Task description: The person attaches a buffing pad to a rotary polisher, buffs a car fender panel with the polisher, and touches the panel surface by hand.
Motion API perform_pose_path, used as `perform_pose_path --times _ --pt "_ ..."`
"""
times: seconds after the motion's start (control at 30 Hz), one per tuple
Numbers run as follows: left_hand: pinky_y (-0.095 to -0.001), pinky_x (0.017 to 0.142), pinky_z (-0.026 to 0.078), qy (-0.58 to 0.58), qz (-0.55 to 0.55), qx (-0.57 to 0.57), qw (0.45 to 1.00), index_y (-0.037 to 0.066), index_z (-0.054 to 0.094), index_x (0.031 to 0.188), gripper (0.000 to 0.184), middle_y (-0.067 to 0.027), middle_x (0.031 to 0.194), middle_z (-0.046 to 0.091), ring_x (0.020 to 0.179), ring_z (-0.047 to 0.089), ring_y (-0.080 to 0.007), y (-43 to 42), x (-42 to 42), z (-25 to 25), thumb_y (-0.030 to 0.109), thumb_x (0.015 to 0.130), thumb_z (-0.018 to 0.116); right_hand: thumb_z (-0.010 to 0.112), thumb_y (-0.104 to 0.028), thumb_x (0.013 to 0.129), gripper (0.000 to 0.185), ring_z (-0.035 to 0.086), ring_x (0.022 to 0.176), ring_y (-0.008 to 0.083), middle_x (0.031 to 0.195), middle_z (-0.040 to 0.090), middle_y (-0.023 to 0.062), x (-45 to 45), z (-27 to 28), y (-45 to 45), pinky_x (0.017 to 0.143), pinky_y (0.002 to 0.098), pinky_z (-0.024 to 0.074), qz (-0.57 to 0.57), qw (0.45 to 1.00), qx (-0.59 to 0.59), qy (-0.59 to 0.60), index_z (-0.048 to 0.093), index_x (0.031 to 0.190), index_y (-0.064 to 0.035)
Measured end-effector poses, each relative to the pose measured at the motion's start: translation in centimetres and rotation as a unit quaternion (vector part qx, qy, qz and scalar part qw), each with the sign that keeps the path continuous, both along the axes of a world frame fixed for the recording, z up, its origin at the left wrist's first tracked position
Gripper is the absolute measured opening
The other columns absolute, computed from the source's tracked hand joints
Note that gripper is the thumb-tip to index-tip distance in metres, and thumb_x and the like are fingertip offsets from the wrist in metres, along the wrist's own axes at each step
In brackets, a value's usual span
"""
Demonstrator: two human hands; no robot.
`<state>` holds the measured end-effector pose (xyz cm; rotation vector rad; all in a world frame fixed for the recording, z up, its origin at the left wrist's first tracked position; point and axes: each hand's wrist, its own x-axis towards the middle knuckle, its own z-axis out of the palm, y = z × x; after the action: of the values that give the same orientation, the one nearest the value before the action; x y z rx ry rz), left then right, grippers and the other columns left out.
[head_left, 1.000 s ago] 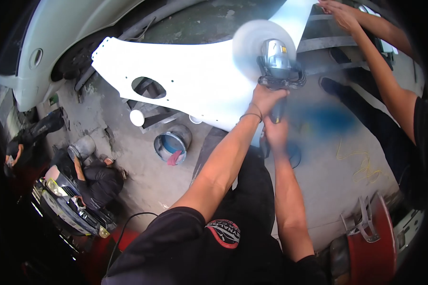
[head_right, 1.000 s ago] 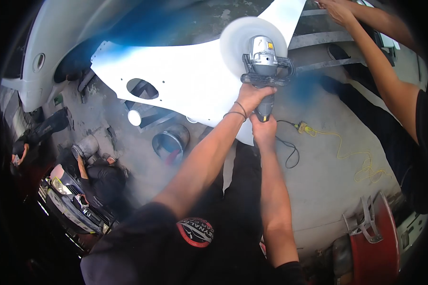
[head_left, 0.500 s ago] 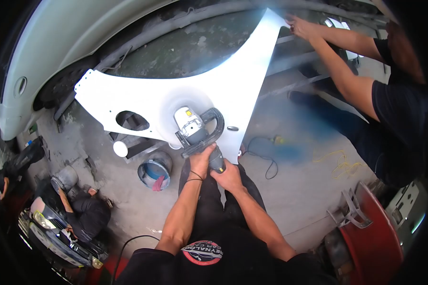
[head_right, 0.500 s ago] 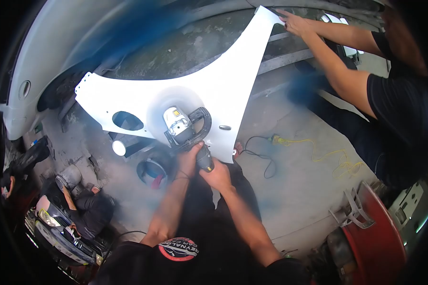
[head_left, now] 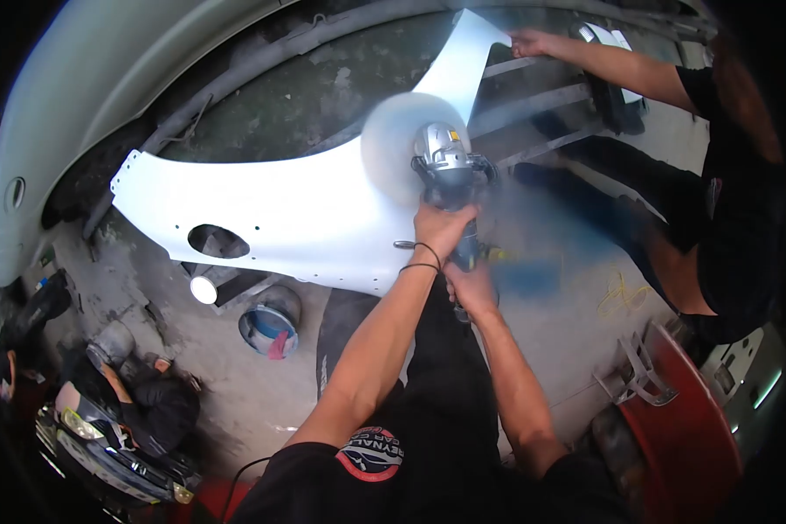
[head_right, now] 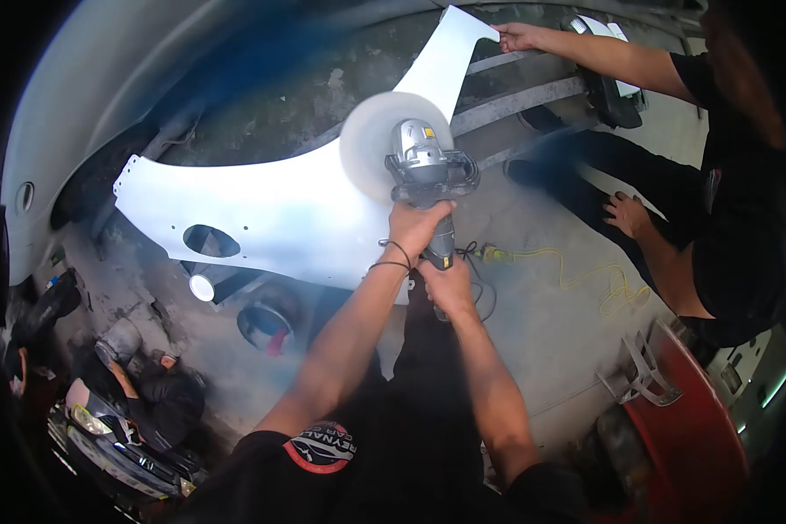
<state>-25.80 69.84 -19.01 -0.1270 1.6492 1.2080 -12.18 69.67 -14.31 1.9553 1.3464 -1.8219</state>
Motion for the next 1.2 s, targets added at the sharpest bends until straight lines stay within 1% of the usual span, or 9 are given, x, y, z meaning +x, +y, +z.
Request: perform_pose_path --times 0.2,0.27,0.47,0.53,0.6,0.73,0.77,1.0,1.2 --pt "-0.0392 0.090 0.062 0.019 0.056 0.031 0.998 -0.003 0.075 0.129 0.060 -0.0139 0.119 0.080 0.102 0.077 -0.0226 10.4 -2.9 -0.2 0.026 0.081 0.098 0.079 -0.023 0.095 0.022 0.060 0.055 0.0117 0.072 0.067 0.0021 -3.1 1.9 10.7 0.050 0.0336 0.0480 0.025 0.999 0.018 0.035 0.073 0.092 -0.0021" --pt "-0.0393 0.101 0.062 -0.027 0.054 0.050 0.997 -0.006 0.065 0.140 0.082 -0.0195 0.128 0.080 0.116 0.078 -0.0305 13.6 -3.9 -0.9 0.029 0.074 0.101 0.080 -0.023 0.095 0.022 0.060 0.055 0.0114 0.072 0.066 0.0017 -3.4 1.0 13.8 0.050 0.0337 0.0476 0.020 0.999 0.009 0.038 0.073 0.089 -0.0024" --pt "-0.0410 0.091 0.064 -0.038 0.022 0.056 0.997 -0.008 0.079 0.121 0.070 -0.0202 0.116 0.082 0.100 0.080 -0.0280 23.4 -6.3 -4.2 0.034 0.071 0.102 0.080 -0.025 0.095 0.025 0.061 0.057 0.0151 0.072 0.066 0.0044 -6.0 -1.6 22.6 0.052 0.0373 0.0483 0.012 0.999 0.025 0.031 0.070 0.084 -0.0042" --pt "-0.0381 0.068 0.062 -0.033 0.006 0.099 0.995 -0.005 0.079 0.110 0.049 -0.0105 0.097 0.078 0.075 0.075 -0.0207 26.3 -7.4 -5.6 0.030 0.081 0.098 0.083 -0.028 0.093 0.028 0.062 0.059 0.0147 0.074 0.067 0.0044 -6.8 -3.1 24.8 0.052 0.0371 0.0486 -0.012 0.997 0.053 0.064 0.071 0.086 -0.0038" --pt "-0.0382 0.067 0.062 -0.042 0.004 0.099 0.994 -0.005 0.078 0.111 0.049 -0.0101 0.096 0.077 0.073 0.075 -0.0204 27.8 -8.1 -5.0 0.029 0.082 0.098 0.084 -0.029 0.094 0.029 0.063 0.060 0.0145 0.075 0.068 0.0040 -7.6 -3.5 26.6 0.053 0.0366 0.0488 -0.008 0.997 0.047 0.058 0.071 0.088 -0.0033" --pt "-0.0383 0.066 0.062 -0.070 0.037 0.117 0.990 -0.006 0.076 0.115 0.050 -0.0087 0.093 0.075 0.070 0.073 -0.0204 25.5 -7.8 -5.5 0.028 0.085 0.096 0.085 -0.030 0.094 0.030 0.065 0.061 0.0133 0.075 0.068 0.0027 -7.1 -3.9 25.6 0.053 0.0363 0.0500 0.062 0.996 0.058 0.004 0.073 0.091 -0.0031" --pt "-0.0383 0.067 0.062 -0.067 0.029 0.118 0.990 -0.005 0.075 0.120 0.052 -0.0091 0.096 0.074 0.072 0.073 -0.0207 23.8 -7.4 -5.7 0.027 0.086 0.096 0.082 -0.036 0.089 0.039 0.072 0.059 0.0212 0.069 0.071 0.0099 -6.1 -4.2 24.3 0.057 0.0384 0.0569 0.065 0.995 0.077 0.013 0.077 0.093 0.0027" --pt "-0.0376 0.084 0.061 0.003 0.118 0.084 0.989 -0.001 0.076 0.128 0.050 -0.0101 0.114 0.077 0.096 0.074 -0.0209 14.2 -3.3 -1.9 0.021 0.087 0.094 0.079 -0.032 0.089 0.039 0.081 0.084 0.0296 0.089 0.083 0.0155 -3.3 -1.3 16.2 0.075 0.0441 0.0611 0.141 0.988 0.069 -0.008 0.081 0.109 0.0015" --pt "-0.0386 0.085 0.061 0.034 0.094 0.094 0.991 -0.003 0.077 0.125 0.054 -0.0116 0.115 0.079 0.096 0.076 -0.0219 19.8 -6.8 -4.6 0.025 0.083 0.097 0.082 -0.030 0.094 0.028 0.069 0.062 0.0177 0.077 0.073 0.0070 -7.0 -2.9 20.4 0.056 0.0382 0.0529 0.069 0.997 0.025 0.011 0.077 0.096 -0.0024"
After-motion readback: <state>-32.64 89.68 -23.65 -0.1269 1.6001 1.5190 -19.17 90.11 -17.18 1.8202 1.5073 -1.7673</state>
